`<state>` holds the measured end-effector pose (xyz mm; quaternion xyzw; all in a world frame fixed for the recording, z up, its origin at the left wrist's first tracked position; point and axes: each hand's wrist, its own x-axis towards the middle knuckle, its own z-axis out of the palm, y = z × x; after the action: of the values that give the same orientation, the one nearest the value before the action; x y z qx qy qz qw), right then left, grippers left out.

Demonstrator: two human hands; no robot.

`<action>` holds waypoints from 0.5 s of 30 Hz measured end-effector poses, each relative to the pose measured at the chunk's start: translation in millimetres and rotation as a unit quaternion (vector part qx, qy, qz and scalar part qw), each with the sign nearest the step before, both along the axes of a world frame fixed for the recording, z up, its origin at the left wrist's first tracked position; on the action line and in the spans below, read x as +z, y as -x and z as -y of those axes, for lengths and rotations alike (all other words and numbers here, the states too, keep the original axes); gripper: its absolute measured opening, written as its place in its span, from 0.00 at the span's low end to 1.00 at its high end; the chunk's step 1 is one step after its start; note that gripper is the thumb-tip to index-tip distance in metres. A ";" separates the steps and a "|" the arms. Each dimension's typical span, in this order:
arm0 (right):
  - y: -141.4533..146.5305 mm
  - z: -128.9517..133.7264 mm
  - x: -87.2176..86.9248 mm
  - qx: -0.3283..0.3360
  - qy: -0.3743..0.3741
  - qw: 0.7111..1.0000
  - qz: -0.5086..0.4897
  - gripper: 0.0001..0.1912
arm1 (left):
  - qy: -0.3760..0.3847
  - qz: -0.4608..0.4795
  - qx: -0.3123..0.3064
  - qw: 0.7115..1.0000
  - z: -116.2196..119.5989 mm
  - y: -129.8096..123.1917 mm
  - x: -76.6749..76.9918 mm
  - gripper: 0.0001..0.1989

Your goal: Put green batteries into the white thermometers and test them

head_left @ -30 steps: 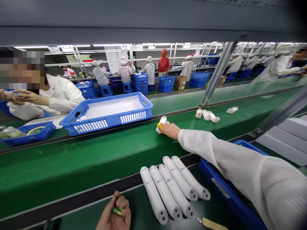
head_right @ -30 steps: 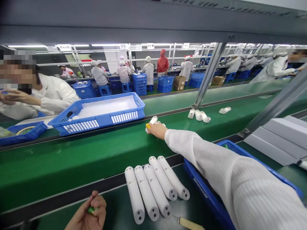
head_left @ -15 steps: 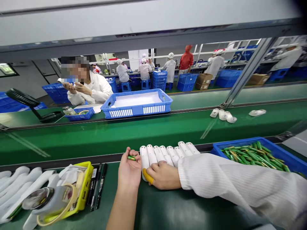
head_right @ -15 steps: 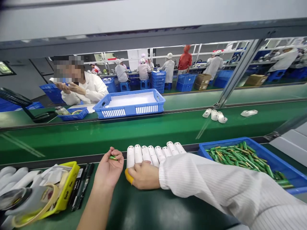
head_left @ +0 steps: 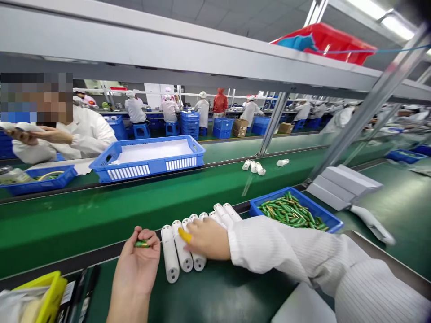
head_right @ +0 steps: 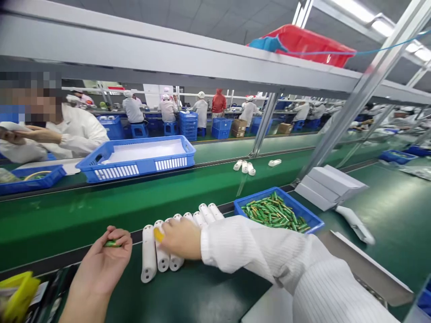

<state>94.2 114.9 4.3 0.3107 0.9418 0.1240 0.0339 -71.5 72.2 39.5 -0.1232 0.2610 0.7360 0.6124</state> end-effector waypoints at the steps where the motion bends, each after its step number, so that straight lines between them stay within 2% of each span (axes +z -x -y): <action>1: -12.2 -15.7 9.2 -0.053 -0.008 0.999 0.009 0.19 | 0.006 0.001 -0.002 1.000 -1.2 -0.3 -1.7 0.13; 4: -64.8 -76.2 24.3 -0.183 -0.034 0.983 0.011 0.16 | 0.024 0.007 -0.004 1.000 -5.3 -1.8 -9.2 0.12; 9: -180.1 -173.6 16.2 -0.353 -0.039 0.934 0.036 0.15 | 0.047 0.016 0.005 0.999 -12.9 0.0 -26.3 0.12; 12: -237.7 -210.4 6.7 -0.410 -0.059 0.910 0.025 0.16 | 0.075 0.005 -0.003 0.997 -17.7 4.2 -34.9 0.12; 15: -269.1 -235.2 -6.8 -0.421 -0.100 0.901 -0.014 0.15 | 0.106 -0.018 0.005 0.994 -22.0 9.7 -42.7 0.12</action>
<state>363.3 350.1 -2.5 0.6816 0.7063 0.1873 0.0382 -81.2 94.2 -3.2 -0.1753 0.3481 0.7092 0.5875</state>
